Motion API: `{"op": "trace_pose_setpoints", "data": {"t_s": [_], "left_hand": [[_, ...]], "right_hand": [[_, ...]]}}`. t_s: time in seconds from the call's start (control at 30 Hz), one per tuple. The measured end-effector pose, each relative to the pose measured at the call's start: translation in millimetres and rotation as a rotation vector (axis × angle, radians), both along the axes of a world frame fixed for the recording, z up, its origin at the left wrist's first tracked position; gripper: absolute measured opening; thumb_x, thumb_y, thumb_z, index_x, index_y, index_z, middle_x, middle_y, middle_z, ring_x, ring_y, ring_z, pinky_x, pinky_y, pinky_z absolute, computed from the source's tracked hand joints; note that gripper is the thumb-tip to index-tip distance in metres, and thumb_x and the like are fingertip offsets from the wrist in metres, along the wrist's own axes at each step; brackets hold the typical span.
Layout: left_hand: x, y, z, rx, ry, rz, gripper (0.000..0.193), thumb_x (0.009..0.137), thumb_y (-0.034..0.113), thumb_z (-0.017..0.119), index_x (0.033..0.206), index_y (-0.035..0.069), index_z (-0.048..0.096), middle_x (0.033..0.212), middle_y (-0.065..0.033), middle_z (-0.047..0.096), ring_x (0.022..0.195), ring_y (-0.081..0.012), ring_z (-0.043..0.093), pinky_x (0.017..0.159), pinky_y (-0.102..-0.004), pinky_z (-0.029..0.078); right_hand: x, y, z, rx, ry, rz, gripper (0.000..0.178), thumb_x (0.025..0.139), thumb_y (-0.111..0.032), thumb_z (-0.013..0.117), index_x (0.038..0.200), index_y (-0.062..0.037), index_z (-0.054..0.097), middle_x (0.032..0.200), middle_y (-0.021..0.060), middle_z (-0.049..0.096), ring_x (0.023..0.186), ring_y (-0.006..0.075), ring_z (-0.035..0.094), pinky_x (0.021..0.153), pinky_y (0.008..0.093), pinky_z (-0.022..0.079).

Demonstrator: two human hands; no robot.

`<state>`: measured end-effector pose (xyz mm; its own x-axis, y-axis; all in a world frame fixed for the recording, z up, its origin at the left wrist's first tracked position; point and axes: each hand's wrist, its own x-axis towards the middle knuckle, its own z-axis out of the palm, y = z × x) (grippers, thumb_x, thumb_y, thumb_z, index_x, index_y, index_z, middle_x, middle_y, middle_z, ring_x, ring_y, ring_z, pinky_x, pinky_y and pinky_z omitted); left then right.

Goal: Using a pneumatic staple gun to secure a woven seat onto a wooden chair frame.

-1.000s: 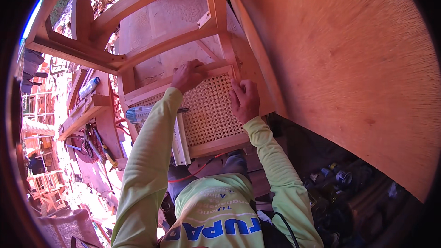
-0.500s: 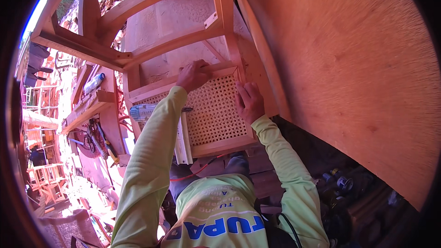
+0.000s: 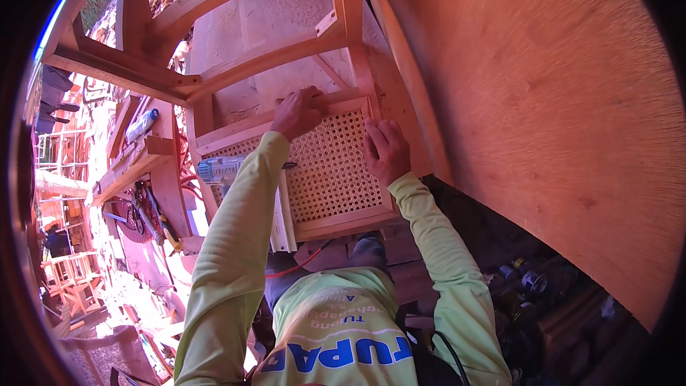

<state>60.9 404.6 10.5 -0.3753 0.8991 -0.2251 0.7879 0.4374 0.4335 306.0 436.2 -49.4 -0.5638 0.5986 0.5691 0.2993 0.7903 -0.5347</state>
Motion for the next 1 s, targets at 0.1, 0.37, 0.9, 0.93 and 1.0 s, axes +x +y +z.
{"op": "trace_pose_setpoints", "data": {"t_s": [0.1,0.37,0.9,0.93,1.0], "left_hand": [[-2.2,-3.2,-2.2,0.026,-0.020,0.000,0.044,0.083,0.047,0.078,0.116,0.018,0.074,0.112,-0.0128,0.077,0.113,-0.0349,0.069,0.101,-0.0542,0.042],[-25.1,19.2,-32.0,-0.021,-0.076,-0.102,0.042,0.084,0.050,0.072,0.112,0.019,0.078,0.113,-0.0129,0.077,0.117,-0.0321,0.068,0.106,-0.0551,0.042],[-32.6,16.4,-23.1,-0.044,-0.064,-0.071,0.051,0.082,0.055,0.074,0.120,0.020,0.076,0.119,-0.0088,0.076,0.119,-0.0317,0.067,0.108,-0.0538,0.040],[-31.8,10.4,-32.8,-0.034,-0.065,-0.046,0.051,0.082,0.054,0.075,0.119,0.020,0.075,0.120,-0.0088,0.075,0.119,-0.0311,0.067,0.108,-0.0542,0.040],[-21.3,13.6,-30.4,-0.040,-0.061,-0.039,0.050,0.082,0.053,0.076,0.120,0.020,0.073,0.122,-0.0094,0.075,0.121,-0.0308,0.066,0.108,-0.0548,0.039]], "right_hand": [[-0.3,-3.6,-1.8,0.008,-0.002,-0.012,0.049,0.080,0.001,0.073,0.128,0.0028,0.064,0.095,0.0167,0.056,0.089,0.0375,0.058,0.077,0.0471,0.052],[0.7,2.6,-1.7,0.067,0.037,-0.061,0.045,0.083,-0.004,0.073,0.128,-0.0021,0.066,0.099,0.0167,0.059,0.093,0.0383,0.059,0.080,0.0477,0.054],[-3.4,-4.6,-0.2,0.044,0.011,-0.050,0.049,0.083,-0.003,0.072,0.131,-0.0005,0.063,0.097,0.0164,0.056,0.090,0.0379,0.057,0.078,0.0481,0.051],[-4.6,-6.3,-0.4,0.043,0.017,-0.040,0.050,0.083,-0.003,0.072,0.132,-0.0005,0.063,0.096,0.0164,0.055,0.089,0.0378,0.056,0.078,0.0482,0.051],[2.7,-5.1,-12.2,0.056,0.017,-0.045,0.051,0.083,-0.003,0.072,0.133,-0.0003,0.063,0.095,0.0164,0.053,0.088,0.0375,0.055,0.077,0.0482,0.050]]}}
